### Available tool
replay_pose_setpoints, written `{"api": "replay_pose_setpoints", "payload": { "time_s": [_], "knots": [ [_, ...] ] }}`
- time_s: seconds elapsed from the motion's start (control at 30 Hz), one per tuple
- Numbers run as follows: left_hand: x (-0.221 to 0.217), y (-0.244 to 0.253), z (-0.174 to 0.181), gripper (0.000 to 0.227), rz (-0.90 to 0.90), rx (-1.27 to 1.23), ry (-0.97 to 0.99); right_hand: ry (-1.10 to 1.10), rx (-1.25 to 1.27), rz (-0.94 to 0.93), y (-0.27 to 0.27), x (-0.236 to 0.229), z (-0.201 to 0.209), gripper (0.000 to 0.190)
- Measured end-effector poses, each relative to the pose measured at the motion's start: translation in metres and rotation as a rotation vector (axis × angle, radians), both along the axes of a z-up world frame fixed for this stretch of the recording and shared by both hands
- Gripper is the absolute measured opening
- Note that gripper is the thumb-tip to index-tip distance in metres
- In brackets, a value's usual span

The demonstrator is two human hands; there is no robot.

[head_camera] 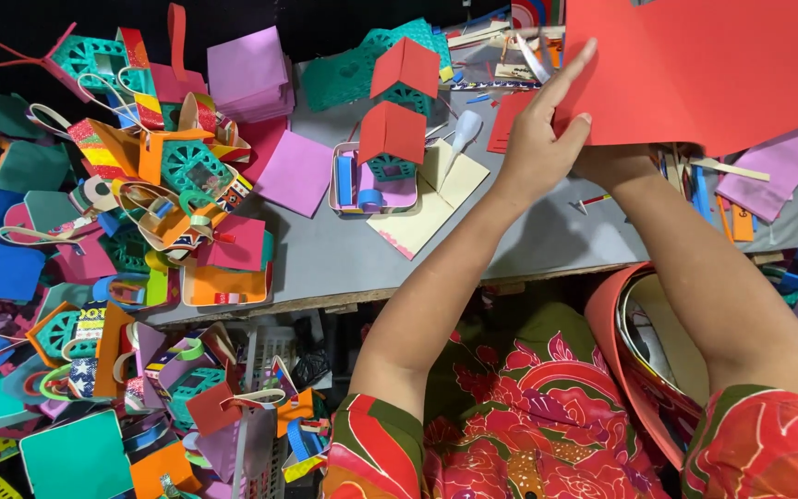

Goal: Assembling decorative paper houses by cutting paper components, applying glue, and joining pieces together.

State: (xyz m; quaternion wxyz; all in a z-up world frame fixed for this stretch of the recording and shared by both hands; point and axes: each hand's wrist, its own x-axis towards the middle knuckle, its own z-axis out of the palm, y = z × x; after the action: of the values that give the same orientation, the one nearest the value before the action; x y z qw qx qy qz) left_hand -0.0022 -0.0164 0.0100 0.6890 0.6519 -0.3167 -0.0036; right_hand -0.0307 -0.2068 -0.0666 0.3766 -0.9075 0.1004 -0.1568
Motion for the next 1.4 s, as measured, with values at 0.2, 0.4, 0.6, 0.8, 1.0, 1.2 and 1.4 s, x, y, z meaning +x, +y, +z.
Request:
{"api": "replay_pose_setpoints", "payload": {
  "time_s": [0.2, 0.4, 0.6, 0.8, 1.0, 1.2, 1.4],
  "knots": [
    [-0.002, 0.004, -0.006, 0.068, 0.06, -0.013, 0.1, 0.184, 0.206, -0.03, 0.004, 0.002, 0.019, 0.025],
    [0.005, 0.019, -0.016, 0.068, 0.059, 0.009, 0.128, 0.365, 0.415, -0.052, 0.009, -0.001, 0.043, 0.022],
    [0.018, 0.039, -0.035, 0.072, 0.147, 0.198, 0.085, 0.592, 0.274, 0.068, -0.018, -0.077, 0.085, 0.056],
    [0.013, 0.049, -0.074, 0.072, 0.189, 0.344, 0.114, 0.461, 0.249, 0.378, -0.242, -0.095, -0.082, 0.076],
    [0.002, 0.045, -0.107, 0.069, 0.14, 0.515, 0.118, 0.044, 0.343, 0.33, -0.11, -0.1, 0.041, 0.052],
    [-0.015, 0.047, -0.108, 0.063, 0.275, 0.67, -0.07, -0.168, 0.177, 0.074, -0.011, -0.003, -0.002, 0.042],
    [-0.02, 0.05, -0.124, 0.052, 0.4, 0.632, -0.19, 0.089, -0.859, 0.043, 0.034, 0.012, -0.013, 0.039]
  ]
}}
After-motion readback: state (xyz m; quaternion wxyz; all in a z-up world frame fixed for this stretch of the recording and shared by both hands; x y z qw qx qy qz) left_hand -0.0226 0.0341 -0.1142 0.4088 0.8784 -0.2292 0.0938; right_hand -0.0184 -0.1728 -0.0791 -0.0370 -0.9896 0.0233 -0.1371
